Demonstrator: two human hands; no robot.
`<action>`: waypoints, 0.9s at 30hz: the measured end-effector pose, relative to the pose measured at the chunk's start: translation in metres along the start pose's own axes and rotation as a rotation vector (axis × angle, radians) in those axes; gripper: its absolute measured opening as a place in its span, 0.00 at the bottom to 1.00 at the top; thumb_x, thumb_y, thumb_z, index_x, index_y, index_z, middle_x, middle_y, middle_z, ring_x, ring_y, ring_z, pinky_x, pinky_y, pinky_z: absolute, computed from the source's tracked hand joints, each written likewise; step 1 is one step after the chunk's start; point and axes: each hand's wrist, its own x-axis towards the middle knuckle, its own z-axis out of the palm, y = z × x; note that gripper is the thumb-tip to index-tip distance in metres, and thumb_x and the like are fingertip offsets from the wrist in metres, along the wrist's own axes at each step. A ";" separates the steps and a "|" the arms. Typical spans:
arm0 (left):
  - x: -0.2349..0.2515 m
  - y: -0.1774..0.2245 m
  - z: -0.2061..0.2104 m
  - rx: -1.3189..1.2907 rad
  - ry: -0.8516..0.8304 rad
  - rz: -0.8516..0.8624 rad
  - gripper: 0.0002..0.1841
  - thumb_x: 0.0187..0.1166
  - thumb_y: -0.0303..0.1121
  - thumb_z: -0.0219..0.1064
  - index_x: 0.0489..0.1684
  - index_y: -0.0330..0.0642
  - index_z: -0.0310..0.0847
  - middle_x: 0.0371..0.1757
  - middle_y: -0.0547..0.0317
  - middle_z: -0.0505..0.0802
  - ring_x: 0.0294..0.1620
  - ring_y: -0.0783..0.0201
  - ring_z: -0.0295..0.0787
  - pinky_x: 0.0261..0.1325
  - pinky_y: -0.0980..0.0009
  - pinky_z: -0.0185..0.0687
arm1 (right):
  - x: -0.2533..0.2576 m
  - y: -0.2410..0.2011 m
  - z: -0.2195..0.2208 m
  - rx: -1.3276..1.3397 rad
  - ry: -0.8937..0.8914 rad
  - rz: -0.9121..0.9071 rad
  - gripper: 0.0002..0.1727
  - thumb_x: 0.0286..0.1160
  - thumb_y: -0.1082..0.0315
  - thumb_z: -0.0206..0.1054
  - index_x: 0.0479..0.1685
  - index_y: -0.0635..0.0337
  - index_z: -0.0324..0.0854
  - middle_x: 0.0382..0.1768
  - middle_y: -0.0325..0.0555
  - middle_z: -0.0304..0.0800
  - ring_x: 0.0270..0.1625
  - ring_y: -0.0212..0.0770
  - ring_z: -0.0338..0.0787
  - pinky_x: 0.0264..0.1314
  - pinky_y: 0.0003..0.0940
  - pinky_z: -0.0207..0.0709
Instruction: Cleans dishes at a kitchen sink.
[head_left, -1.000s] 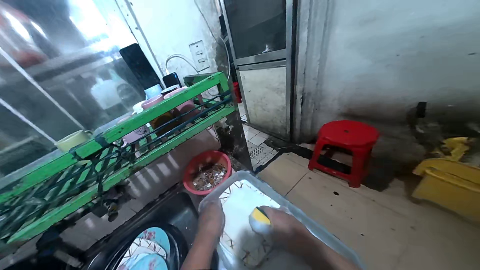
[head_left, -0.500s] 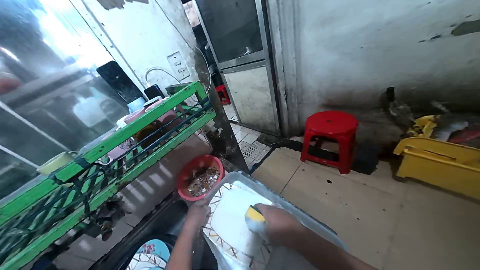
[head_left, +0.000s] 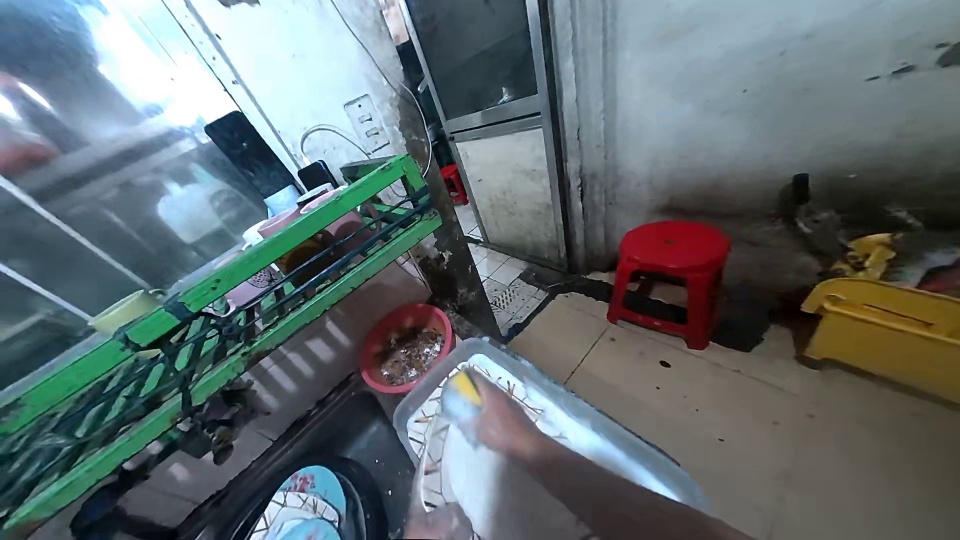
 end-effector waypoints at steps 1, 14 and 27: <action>-0.003 0.000 -0.001 0.003 0.010 0.002 0.34 0.56 0.08 0.54 0.69 0.36 0.58 0.27 0.63 0.85 0.27 0.74 0.87 0.34 0.74 0.87 | 0.004 -0.001 0.000 -0.016 0.007 0.032 0.47 0.65 0.64 0.75 0.91 0.51 0.58 0.75 0.57 0.80 0.75 0.57 0.82 0.76 0.62 0.74; -0.021 -0.010 -0.012 -0.175 -0.203 0.045 0.42 0.72 0.17 0.52 0.90 0.40 0.33 0.62 0.60 0.85 0.56 0.72 0.89 0.61 0.67 0.87 | 0.006 -0.034 -0.005 0.055 -0.022 -0.060 0.39 0.67 0.60 0.76 0.82 0.53 0.69 0.63 0.58 0.88 0.65 0.56 0.88 0.70 0.60 0.78; -0.019 -0.002 -0.010 -0.105 -0.016 0.174 0.21 0.60 0.08 0.55 0.46 0.43 0.75 0.32 0.70 0.95 0.36 0.76 0.93 0.44 0.73 0.92 | -0.035 -0.020 0.034 0.063 0.208 -0.487 0.42 0.59 0.59 0.78 0.79 0.66 0.74 0.66 0.59 0.88 0.68 0.50 0.88 0.73 0.49 0.80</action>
